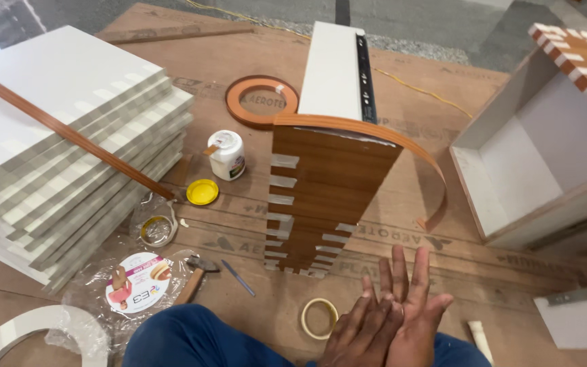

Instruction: The person applies adhesive to a curved wooden strip and attaches it to the edge of a white drawer unit. They then use masking tape to secure the strip in place, pressing it firmly along the edge. Finally, they use a hammer to tap the strip for a secure fit.

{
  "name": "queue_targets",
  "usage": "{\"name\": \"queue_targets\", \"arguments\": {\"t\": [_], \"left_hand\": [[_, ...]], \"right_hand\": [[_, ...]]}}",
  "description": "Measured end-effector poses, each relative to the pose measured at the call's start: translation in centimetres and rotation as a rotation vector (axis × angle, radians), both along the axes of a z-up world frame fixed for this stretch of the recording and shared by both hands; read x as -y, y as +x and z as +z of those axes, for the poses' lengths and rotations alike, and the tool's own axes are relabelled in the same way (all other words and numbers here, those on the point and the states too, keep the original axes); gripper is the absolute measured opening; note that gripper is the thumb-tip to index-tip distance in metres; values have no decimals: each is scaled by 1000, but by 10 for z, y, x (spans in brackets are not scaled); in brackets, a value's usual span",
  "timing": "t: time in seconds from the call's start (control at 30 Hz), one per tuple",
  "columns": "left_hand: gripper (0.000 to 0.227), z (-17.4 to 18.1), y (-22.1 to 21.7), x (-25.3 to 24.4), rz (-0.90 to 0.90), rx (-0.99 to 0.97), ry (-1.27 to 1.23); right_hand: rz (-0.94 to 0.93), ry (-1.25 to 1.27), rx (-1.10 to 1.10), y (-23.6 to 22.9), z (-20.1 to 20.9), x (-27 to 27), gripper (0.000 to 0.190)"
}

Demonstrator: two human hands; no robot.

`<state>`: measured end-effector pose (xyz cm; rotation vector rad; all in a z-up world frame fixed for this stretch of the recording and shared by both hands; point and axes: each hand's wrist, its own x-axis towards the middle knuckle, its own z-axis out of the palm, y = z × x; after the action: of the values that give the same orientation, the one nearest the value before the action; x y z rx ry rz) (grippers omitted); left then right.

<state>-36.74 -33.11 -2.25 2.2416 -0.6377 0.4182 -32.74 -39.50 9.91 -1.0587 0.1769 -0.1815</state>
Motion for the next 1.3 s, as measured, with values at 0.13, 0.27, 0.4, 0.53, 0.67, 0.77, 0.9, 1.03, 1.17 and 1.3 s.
{"name": "queue_targets", "arguments": {"t": [0.13, 0.27, 0.4, 0.53, 0.67, 0.77, 0.9, 1.03, 1.17, 1.3], "left_hand": [[48, -39, -13, 10, -115, 31, 92], [68, -16, -37, 14, -368, -507, 87], [93, 15, -28, 25, -291, -497, 94], [84, 20, -2, 39, -201, -638, -105], [70, 13, -33, 31, -373, -487, -178], [30, -18, -18, -7, -199, -563, -7], [33, -96, 36, -21, 194, -386, 392], [22, -130, 39, -20, 285, -219, 531], [32, -84, 50, -37, 393, -630, 208], [41, -15, 62, -120, 717, -529, 3]], "right_hand": [[-20, 77, -74, 14, -15, 29, 100], [-8, 132, -139, 14, -56, 58, 103], [10, 121, -191, -14, -101, 74, 102], [115, 387, -211, -42, -163, 80, 96], [-115, 181, -259, -1, -170, 134, 90], [-273, 11, -337, 30, -151, 151, 85], [-174, -118, -318, 33, -123, 127, 76], [227, 222, -323, 24, -68, 80, 56], [345, -352, 5, 39, -12, 64, 53], [148, -673, 94, 106, 15, 41, 61]]}}
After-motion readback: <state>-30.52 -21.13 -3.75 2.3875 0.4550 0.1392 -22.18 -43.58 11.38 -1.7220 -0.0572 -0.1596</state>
